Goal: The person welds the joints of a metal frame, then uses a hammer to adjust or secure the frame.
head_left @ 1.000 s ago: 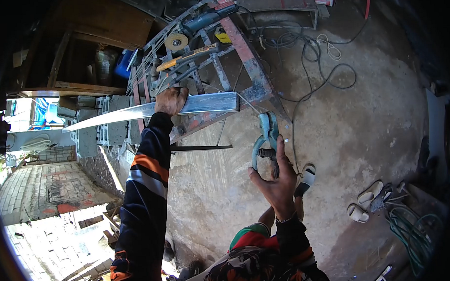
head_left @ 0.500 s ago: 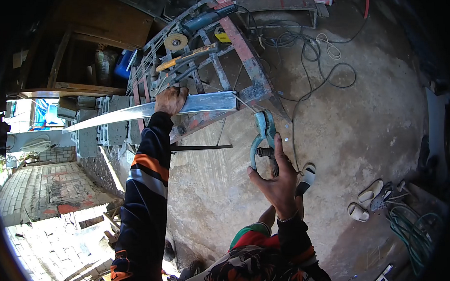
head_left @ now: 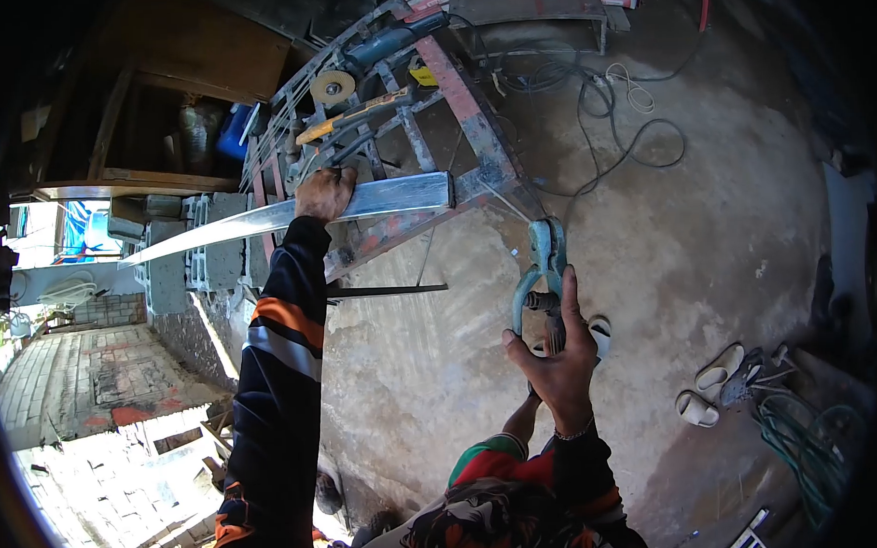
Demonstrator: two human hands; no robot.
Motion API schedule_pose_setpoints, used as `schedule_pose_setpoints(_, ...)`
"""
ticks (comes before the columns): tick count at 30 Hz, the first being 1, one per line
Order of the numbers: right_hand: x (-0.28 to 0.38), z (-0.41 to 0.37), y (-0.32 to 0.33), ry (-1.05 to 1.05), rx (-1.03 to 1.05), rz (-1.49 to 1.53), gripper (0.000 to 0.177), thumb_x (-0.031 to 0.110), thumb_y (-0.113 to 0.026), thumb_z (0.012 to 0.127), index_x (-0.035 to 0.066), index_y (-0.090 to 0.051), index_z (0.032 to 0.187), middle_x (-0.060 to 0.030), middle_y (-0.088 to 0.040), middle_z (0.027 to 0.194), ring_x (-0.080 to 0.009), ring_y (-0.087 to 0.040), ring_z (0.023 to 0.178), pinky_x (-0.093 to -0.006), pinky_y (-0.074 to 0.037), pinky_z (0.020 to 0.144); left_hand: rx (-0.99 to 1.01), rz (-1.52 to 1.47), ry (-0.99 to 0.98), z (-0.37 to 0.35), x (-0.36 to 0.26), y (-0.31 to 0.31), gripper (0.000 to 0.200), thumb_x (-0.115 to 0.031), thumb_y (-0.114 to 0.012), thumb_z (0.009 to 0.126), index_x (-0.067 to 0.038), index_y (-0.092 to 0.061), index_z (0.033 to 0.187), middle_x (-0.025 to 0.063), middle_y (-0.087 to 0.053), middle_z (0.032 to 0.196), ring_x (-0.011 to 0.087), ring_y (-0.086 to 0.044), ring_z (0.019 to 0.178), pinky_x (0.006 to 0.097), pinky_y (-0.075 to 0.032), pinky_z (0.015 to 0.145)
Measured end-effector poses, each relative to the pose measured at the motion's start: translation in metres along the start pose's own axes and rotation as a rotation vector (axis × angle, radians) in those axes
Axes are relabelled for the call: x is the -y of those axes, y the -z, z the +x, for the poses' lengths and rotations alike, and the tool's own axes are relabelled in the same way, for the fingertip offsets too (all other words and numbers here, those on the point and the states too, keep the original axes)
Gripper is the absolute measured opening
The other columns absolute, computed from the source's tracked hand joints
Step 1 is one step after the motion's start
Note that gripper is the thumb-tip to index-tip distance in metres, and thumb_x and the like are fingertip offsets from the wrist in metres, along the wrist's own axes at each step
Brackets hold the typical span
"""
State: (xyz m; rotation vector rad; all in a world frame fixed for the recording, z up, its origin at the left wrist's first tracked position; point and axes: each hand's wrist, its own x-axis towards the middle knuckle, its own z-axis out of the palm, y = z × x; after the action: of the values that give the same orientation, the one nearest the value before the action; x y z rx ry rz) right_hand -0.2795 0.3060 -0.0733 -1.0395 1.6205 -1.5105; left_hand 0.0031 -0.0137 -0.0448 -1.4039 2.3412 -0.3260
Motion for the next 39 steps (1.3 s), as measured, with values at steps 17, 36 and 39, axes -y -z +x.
schedule_pose_setpoints(17, 0.003, 0.006, -0.016, 0.023, 0.045, -0.057, 0.093, 0.019, -0.085, 0.068, 0.005, -0.039, 0.148, -0.0058, -0.064, 0.086, -0.0137, -0.054, 0.068, -0.0282, -0.046, 0.059, 0.024, -0.013, -0.008, -0.014, -0.007, 0.009, 0.019, -0.023, -0.047, 0.093, -0.015, -0.063, 0.097, 0.0172, -0.069, 0.091, 0.0355, -0.069, 0.086, 0.0462, -0.056, 0.07)
schedule_pose_setpoints(36, 0.01, 0.007, -0.018, 0.006, 0.061, -0.13, 0.092, 0.018, -0.085, 0.067, 0.006, -0.041, 0.147, -0.01, -0.067, 0.089, -0.0214, -0.065, 0.075, -0.034, -0.053, 0.065, 0.0, 0.019, -0.028, -0.013, -0.004, 0.005, 0.021, -0.027, -0.045, 0.095, -0.017, -0.063, 0.097, 0.0143, -0.07, 0.086, 0.0344, -0.07, 0.081, 0.0458, -0.057, 0.067)
schedule_pose_setpoints(39, 0.005, 0.009, -0.021, 0.095, 0.008, -0.106, 0.092, 0.017, -0.085, 0.067, 0.006, -0.041, 0.147, -0.0101, -0.067, 0.09, -0.0209, -0.065, 0.074, -0.0337, -0.053, 0.064, 0.015, 0.043, -0.015, -0.011, -0.003, 0.001, 0.019, -0.026, -0.046, 0.095, -0.017, -0.062, 0.099, 0.0142, -0.07, 0.086, 0.0341, -0.07, 0.081, 0.0457, -0.057, 0.067)
